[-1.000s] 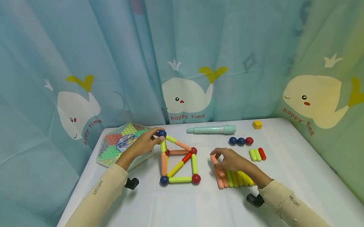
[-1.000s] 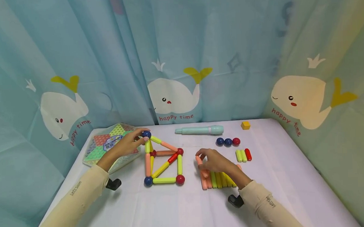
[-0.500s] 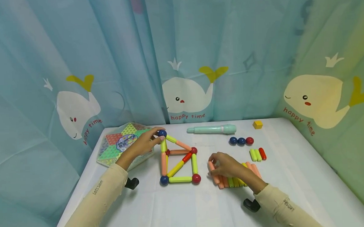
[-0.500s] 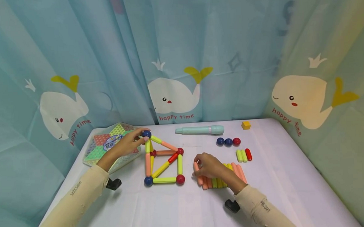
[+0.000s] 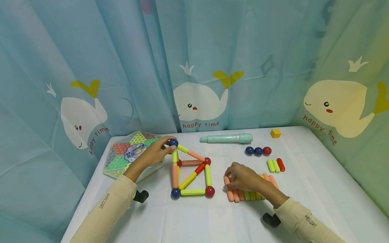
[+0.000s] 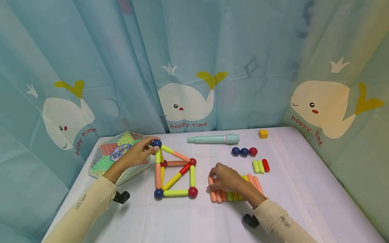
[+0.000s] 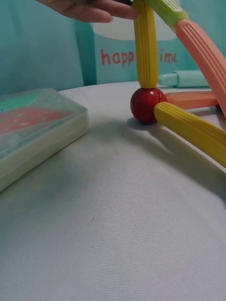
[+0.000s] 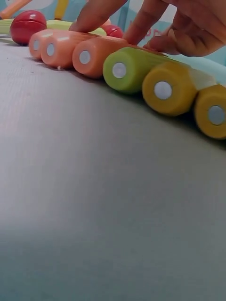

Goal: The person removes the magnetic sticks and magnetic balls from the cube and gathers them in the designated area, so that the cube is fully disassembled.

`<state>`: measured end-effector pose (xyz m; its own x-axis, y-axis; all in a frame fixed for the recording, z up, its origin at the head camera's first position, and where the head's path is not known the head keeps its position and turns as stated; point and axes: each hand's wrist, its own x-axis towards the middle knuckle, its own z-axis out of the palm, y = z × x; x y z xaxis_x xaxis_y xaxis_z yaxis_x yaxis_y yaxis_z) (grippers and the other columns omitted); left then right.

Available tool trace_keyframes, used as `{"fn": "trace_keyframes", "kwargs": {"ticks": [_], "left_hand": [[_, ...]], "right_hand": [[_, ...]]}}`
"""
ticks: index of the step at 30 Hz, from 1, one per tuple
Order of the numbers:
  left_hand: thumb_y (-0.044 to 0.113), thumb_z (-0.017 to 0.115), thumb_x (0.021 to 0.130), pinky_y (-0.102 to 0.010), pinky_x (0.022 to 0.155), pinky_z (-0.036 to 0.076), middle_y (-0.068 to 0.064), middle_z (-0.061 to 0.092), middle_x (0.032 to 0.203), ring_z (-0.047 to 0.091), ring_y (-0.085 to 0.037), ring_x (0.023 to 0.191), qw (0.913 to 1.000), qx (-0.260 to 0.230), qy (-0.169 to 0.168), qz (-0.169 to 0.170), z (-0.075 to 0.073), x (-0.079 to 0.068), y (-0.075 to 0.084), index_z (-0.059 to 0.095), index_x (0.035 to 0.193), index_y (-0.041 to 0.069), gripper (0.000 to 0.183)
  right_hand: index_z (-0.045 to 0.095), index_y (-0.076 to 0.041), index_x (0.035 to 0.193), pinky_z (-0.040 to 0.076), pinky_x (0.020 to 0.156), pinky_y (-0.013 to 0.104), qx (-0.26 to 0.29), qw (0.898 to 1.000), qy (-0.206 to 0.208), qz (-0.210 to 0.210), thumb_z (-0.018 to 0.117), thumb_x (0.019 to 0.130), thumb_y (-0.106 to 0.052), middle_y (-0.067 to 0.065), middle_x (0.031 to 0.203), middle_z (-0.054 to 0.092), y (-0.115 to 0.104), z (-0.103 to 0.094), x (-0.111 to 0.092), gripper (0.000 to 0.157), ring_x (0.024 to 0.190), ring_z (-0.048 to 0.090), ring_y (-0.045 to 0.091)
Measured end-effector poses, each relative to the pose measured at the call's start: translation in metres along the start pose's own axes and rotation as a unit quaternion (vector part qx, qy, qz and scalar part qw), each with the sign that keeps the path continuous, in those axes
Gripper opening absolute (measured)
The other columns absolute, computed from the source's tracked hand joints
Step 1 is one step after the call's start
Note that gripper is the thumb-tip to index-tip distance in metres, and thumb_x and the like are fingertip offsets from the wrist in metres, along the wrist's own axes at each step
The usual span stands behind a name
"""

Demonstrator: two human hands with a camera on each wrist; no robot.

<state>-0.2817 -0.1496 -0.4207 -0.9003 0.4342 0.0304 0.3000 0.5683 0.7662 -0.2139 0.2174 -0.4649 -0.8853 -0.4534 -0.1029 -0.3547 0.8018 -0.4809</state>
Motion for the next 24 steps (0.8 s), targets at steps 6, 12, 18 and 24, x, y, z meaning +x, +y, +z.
{"fn": "trace_keyframes", "kwargs": {"ticks": [6,12,18,24], "left_hand": [[0.042,0.054,0.103,-0.053,0.070,0.059,-0.012,0.065,0.124,0.065,-0.031,0.104,1.0000,0.005,0.005,-0.003,0.000,-0.003,-0.001,0.050,0.144,0.023,0.045],[0.042,0.054,0.103,-0.051,0.072,0.059,-0.012,0.063,0.128,0.064,-0.028,0.104,0.9998,0.015,0.009,0.001,0.000,-0.005,0.000,0.049,0.146,0.022,0.048],[0.044,0.053,0.103,-0.037,0.065,0.057,-0.015,0.061,0.130,0.063,-0.032,0.103,0.9998,0.015,0.009,-0.004,0.001,-0.004,0.000,0.046,0.146,0.018,0.051],[0.040,0.055,0.103,-0.035,0.075,0.056,-0.010,0.064,0.126,0.063,-0.026,0.103,0.9996,0.018,0.021,0.007,0.002,-0.001,0.001,0.051,0.140,0.017,0.044]], "right_hand": [[0.074,-0.012,0.101,0.051,0.074,0.031,-0.001,1.000,-0.005,0.008,0.083,0.083,-0.032,0.001,0.101,0.064,0.001,-0.005,0.002,0.029,0.083,0.054,0.015],[0.072,-0.010,0.111,0.056,0.089,0.042,0.012,1.000,-0.002,-0.003,0.078,0.088,-0.034,0.004,0.110,0.069,-0.005,-0.014,0.010,0.033,0.098,0.062,0.020],[0.070,-0.005,0.114,0.056,0.080,0.034,0.018,0.999,0.009,-0.040,0.076,0.091,-0.031,0.009,0.109,0.070,-0.023,-0.030,0.028,0.035,0.089,0.062,0.020],[0.071,-0.003,0.114,0.055,0.077,0.031,0.026,0.996,0.018,-0.080,0.074,0.092,-0.024,0.012,0.109,0.071,-0.041,-0.038,0.052,0.030,0.085,0.061,0.017]]}}
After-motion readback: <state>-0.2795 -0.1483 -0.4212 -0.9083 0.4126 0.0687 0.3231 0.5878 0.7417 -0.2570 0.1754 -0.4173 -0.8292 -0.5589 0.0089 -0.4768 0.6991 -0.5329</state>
